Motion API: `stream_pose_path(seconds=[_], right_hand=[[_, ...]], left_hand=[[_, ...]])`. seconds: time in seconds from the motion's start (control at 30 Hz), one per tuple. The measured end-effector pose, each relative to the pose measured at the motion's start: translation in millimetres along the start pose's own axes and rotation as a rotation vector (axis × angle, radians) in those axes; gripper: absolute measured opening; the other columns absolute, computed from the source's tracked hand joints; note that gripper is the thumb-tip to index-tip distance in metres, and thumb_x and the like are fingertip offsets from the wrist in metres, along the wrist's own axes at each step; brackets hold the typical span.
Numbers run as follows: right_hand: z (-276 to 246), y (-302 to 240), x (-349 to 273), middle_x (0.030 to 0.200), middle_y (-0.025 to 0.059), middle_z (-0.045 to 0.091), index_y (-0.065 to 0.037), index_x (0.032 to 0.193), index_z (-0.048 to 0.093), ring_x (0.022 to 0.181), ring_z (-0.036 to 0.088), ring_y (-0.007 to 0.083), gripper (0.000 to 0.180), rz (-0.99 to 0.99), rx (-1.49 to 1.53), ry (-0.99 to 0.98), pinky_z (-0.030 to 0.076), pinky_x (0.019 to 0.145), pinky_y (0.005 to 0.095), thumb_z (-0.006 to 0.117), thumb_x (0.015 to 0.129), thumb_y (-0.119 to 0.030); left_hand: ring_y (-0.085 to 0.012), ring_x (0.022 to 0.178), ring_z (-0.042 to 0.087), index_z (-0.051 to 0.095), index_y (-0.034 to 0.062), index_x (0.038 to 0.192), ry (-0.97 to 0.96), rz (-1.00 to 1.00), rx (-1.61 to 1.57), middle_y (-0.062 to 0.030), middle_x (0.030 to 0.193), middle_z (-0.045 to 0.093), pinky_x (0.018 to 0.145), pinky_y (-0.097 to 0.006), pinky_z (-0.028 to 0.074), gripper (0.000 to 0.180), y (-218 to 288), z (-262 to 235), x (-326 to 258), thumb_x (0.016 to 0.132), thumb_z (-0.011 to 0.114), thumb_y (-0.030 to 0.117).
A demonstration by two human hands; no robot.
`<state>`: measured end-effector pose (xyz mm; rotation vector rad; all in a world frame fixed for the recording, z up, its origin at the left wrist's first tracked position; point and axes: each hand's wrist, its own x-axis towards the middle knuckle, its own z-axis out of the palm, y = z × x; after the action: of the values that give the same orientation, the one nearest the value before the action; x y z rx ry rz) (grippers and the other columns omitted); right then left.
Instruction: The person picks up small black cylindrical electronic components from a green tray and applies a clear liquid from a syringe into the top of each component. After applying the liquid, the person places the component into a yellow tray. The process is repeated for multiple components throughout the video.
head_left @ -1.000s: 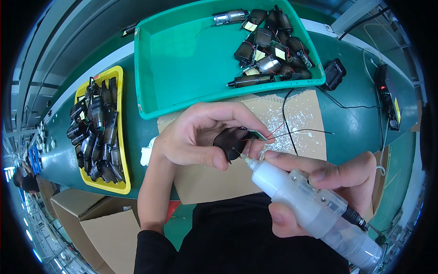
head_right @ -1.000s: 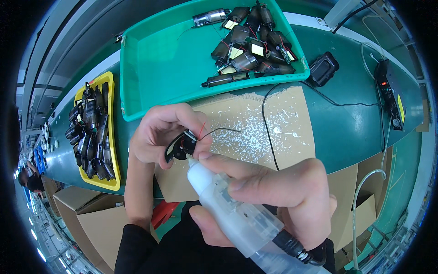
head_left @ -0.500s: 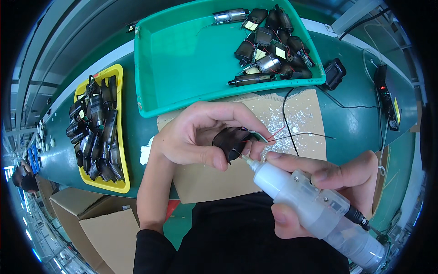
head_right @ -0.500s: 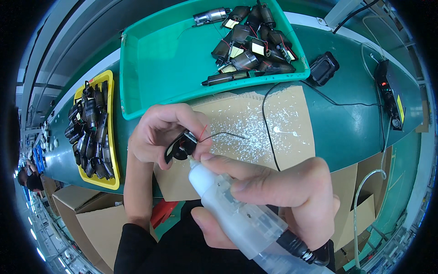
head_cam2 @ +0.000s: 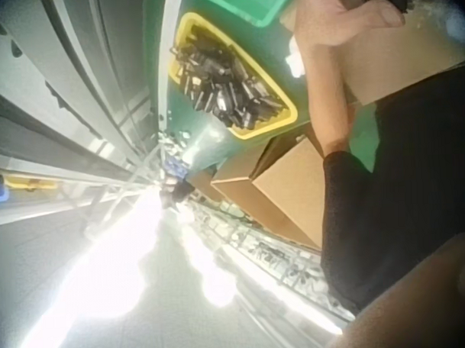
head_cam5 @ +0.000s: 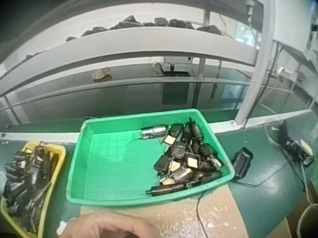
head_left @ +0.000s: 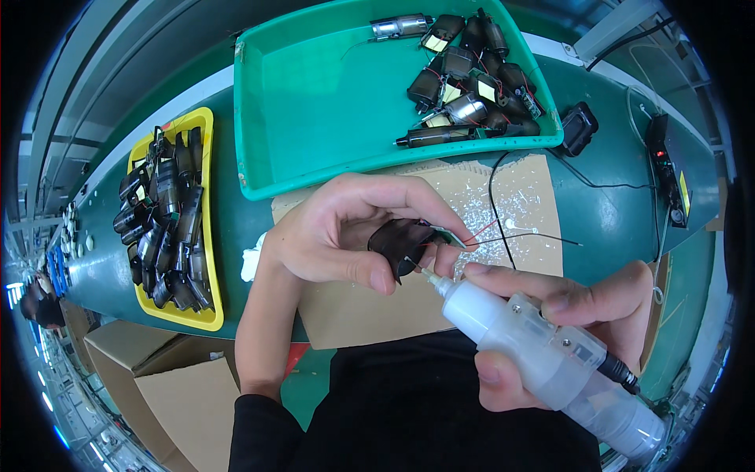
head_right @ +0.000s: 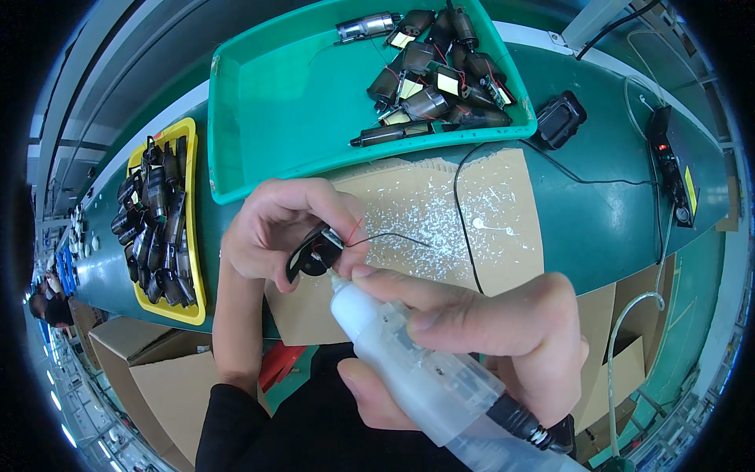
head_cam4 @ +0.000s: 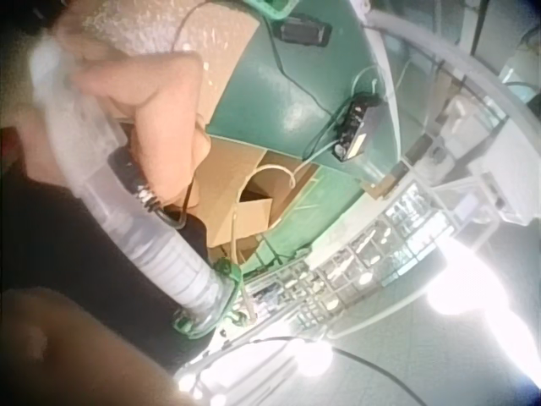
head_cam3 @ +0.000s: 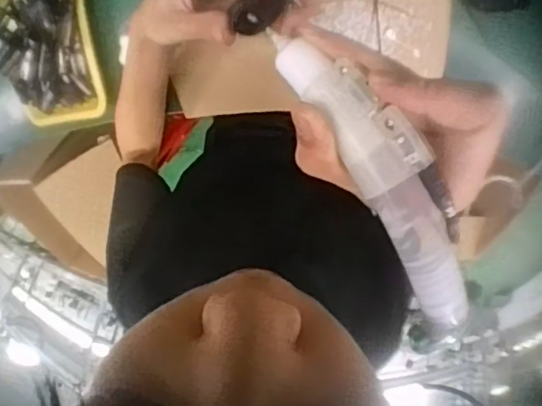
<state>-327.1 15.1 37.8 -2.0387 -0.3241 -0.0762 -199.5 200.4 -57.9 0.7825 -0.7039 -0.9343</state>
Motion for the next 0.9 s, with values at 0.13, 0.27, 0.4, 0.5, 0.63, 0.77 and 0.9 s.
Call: stream_pose_path(seconds=[0.13, 0.27, 0.4, 0.5, 0.63, 0.77, 0.9], right_hand=[[0.9, 2.6, -4.2, 0.1, 0.0239, 0.064, 0.0, 0.096, 0.029, 0.089, 0.066, 0.0232, 0.058, -0.034, 0.017, 0.035, 0.052, 0.076, 0.0246, 0.078, 0.071, -0.019], [7.7, 7.5, -4.1, 0.098, 0.0244, 0.064, 0.0, 0.096, 0.03, 0.088, 0.066, 0.0241, 0.055, -0.088, 0.083, 0.107, 0.052, 0.077, 0.0269, 0.076, 0.074, -0.022], [14.7, 17.8, -18.3, 0.095, 0.0249, 0.064, 0.0, 0.096, 0.032, 0.086, 0.065, 0.025, 0.053, -0.156, 0.162, 0.346, 0.051, 0.078, 0.0293, 0.074, 0.076, -0.025], [21.8, 25.7, -24.4, 0.094, 0.0253, 0.063, 0.0, 0.097, 0.033, 0.085, 0.065, 0.0257, 0.051, -0.127, 0.135, 0.508, 0.051, 0.078, 0.031, 0.072, 0.078, -0.028], [41.0, 62.8, -18.2, 0.091, 0.0244, 0.064, 0.0, 0.094, 0.037, 0.086, 0.065, 0.0274, 0.038, 0.065, 0.107, 0.437, 0.052, 0.08, 0.0347, 0.069, 0.079, -0.014], [51.1, 86.2, -22.0, 0.09, 0.0246, 0.063, 0.0, 0.094, 0.039, 0.089, 0.065, 0.0269, 0.031, 0.267, -0.015, 0.378, 0.052, 0.082, 0.0362, 0.066, 0.079, -0.003], [48.6, 94.6, -25.5, 0.092, 0.0248, 0.063, 0.001, 0.094, 0.041, 0.089, 0.065, 0.0258, 0.029, 0.275, 0.079, 0.372, 0.051, 0.082, 0.0346, 0.065, 0.078, 0.002]], left_hand=[[-0.0236, 0.078, 0.061, 0.056, -0.0113, 0.103, -0.023, 0.008, 0.031, -0.0206, 0.095, 0.06, 0.07, -0.034, 0.049, 0.067, -0.9, -1.6, 0.9, 0.062, 0.086, 0.032], [-0.0239, 0.085, 0.06, 0.055, -0.0121, 0.107, -0.038, 0.008, 0.024, -0.02, 0.1, 0.06, 0.076, -0.034, 0.048, 0.067, 2.0, -2.1, -0.1, 0.064, 0.085, 0.029], [-0.0224, 0.094, 0.059, 0.055, -0.0089, 0.113, 0.034, 0.064, 0.02, -0.0171, 0.109, 0.059, 0.083, -0.035, 0.047, 0.059, 3.0, -1.5, -4.6, 0.069, 0.081, 0.021], [-0.0205, 0.101, 0.056, 0.056, -0.0024, 0.116, 0.081, 0.286, 0.498, -0.0122, 0.116, 0.057, 0.087, -0.033, 0.045, 0.046, 11.4, -12.1, -3.9, 0.076, 0.074, 0.01], [-0.0225, 0.098, 0.052, 0.059, 0.0046, 0.119, 0.494, 0.068, 0.933, -0.0087, 0.103, 0.055, 0.089, -0.032, 0.041, 0.045, 51.2, 18.8, -64.2, 0.076, 0.071, 0.006], [-0.0204, 0.089, 0.051, 0.061, 0.0039, 0.118, 0.957, 0.104, 1.5, -0.0076, 0.097, 0.054, 0.079, -0.031, 0.042, 0.049, 77.1, 32.4, -140.5, 0.071, 0.07, 0.015], [-0.0249, 0.094, 0.054, 0.062, 0.0027, 0.114, 1.304, -0.092, 1.532, -0.0095, 0.103, 0.056, 0.084, -0.033, 0.043, 0.046, 77.3, 52.3, -206.6, 0.069, 0.072, 0.009]])
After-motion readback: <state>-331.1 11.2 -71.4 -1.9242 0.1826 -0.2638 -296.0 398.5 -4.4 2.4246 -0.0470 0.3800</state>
